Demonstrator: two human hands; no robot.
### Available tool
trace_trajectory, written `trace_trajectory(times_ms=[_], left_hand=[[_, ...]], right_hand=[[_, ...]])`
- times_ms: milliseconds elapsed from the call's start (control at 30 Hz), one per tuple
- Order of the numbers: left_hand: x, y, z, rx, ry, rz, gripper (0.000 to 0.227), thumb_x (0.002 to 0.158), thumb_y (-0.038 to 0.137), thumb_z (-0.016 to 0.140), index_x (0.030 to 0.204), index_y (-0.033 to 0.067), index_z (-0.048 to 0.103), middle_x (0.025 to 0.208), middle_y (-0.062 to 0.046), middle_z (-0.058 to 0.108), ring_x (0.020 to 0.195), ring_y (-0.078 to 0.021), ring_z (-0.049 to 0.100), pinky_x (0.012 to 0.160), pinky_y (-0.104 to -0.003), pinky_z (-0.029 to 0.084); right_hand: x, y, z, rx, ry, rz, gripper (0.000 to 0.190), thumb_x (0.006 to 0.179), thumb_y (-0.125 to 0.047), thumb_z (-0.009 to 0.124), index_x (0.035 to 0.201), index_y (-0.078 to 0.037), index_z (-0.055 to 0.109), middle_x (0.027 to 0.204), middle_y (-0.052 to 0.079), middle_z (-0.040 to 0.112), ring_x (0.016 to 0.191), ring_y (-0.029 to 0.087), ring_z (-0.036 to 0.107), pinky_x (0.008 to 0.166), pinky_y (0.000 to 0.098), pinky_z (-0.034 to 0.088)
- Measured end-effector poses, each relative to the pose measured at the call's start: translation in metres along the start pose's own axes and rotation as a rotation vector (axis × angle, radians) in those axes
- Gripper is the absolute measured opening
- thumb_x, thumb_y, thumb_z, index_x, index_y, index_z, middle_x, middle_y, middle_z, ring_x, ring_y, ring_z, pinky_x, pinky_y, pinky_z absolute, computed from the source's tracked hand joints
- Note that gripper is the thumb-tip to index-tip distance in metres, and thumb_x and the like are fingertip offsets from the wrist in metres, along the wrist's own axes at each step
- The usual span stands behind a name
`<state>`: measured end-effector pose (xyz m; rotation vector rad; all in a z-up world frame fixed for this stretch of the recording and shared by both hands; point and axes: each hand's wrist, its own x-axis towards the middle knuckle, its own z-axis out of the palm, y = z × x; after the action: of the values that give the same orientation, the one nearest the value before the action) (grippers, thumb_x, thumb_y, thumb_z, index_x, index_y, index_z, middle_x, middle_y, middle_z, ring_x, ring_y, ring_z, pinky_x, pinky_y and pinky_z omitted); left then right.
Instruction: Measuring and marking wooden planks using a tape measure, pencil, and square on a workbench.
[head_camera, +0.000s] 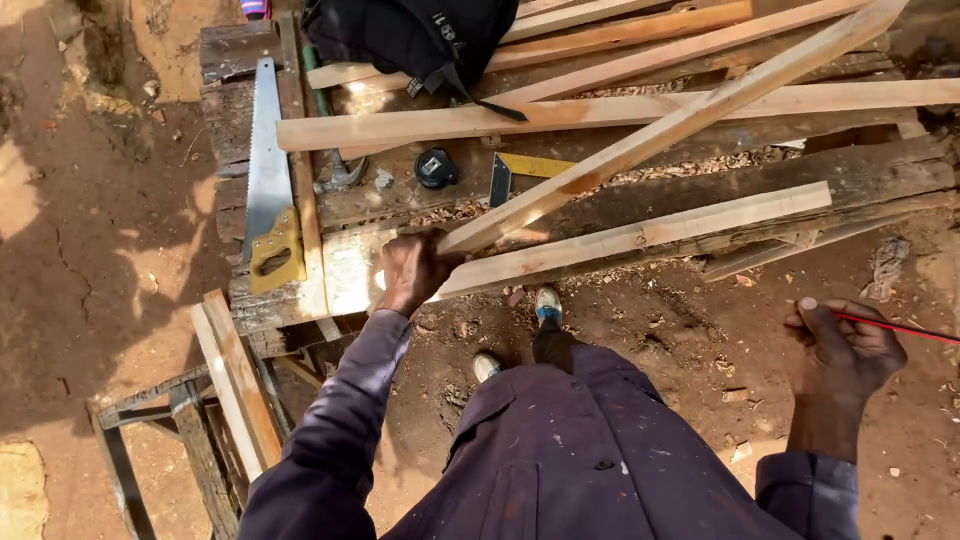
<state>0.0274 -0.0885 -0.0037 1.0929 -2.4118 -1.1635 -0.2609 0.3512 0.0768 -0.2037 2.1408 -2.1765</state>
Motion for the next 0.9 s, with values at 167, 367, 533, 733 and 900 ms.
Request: trace_trajectory(times_ms=[167, 367, 533, 733, 900], left_hand=[[0.005, -0.008, 0.024, 0.344, 0.008, 0.243, 0.063, 0.09, 0.062, 0.067, 0.117, 0.0059, 0.075, 0.082, -0.013, 0.079, 0.041, -0.0124, 0.064, 0.029, -0.025, 0.042], [0.012, 0.022, 0.025, 0.497, -0.298, -0.175, 0.076, 0.081, 0.084, 0.047, 0.135, 0.0347, 0.067, 0.1, -0.002, 0.08, 0.062, -0.0144, 0.064, 0.059, -0.024, 0.037], [0.024, 0.015, 0.032, 0.602, -0.173, 0.002, 0.062, 0.085, 0.079, 0.056, 0.121, 0.033, 0.076, 0.079, 0.0, 0.078, 0.052, -0.0132, 0.057, 0.047, -0.025, 0.036], [0.031, 0.016, 0.017, 0.468, -0.224, -0.026, 0.068, 0.081, 0.077, 0.065, 0.103, 0.0146, 0.081, 0.068, -0.015, 0.076, 0.076, -0.0375, 0.077, 0.075, -0.045, 0.062], [0.059, 0.019, 0.014, 0.492, -0.337, -0.158, 0.066, 0.078, 0.074, 0.072, 0.11, 0.0173, 0.081, 0.082, -0.016, 0.08, 0.091, -0.0357, 0.078, 0.083, -0.043, 0.061]], right_hand=[[0.02, 0.011, -0.01, 0.053, 0.083, -0.009, 0.016, 0.091, -0.005, 0.083, 0.101, -0.006, 0.071, 0.089, 0.013, 0.073, 0.067, 0.019, 0.07, 0.063, 0.0294, 0.065], [0.065, 0.017, 0.004, 0.097, 0.014, 0.023, 0.016, 0.091, -0.004, 0.084, 0.096, -0.008, 0.069, 0.084, 0.014, 0.07, 0.066, 0.023, 0.069, 0.061, 0.0324, 0.061], [0.095, 0.018, 0.02, 0.057, -0.029, 0.069, 0.018, 0.089, -0.008, 0.083, 0.098, -0.009, 0.068, 0.088, 0.012, 0.073, 0.067, 0.02, 0.071, 0.058, 0.0323, 0.063], [0.12, 0.051, 0.015, 0.151, -0.017, 0.013, 0.022, 0.088, 0.007, 0.083, 0.1, 0.004, 0.065, 0.081, 0.022, 0.069, 0.065, 0.027, 0.074, 0.058, 0.0366, 0.067], [0.131, 0.05, -0.004, 0.117, 0.003, 0.024, 0.018, 0.089, 0.005, 0.081, 0.098, 0.002, 0.065, 0.082, 0.022, 0.071, 0.068, 0.027, 0.076, 0.058, 0.0347, 0.066]])
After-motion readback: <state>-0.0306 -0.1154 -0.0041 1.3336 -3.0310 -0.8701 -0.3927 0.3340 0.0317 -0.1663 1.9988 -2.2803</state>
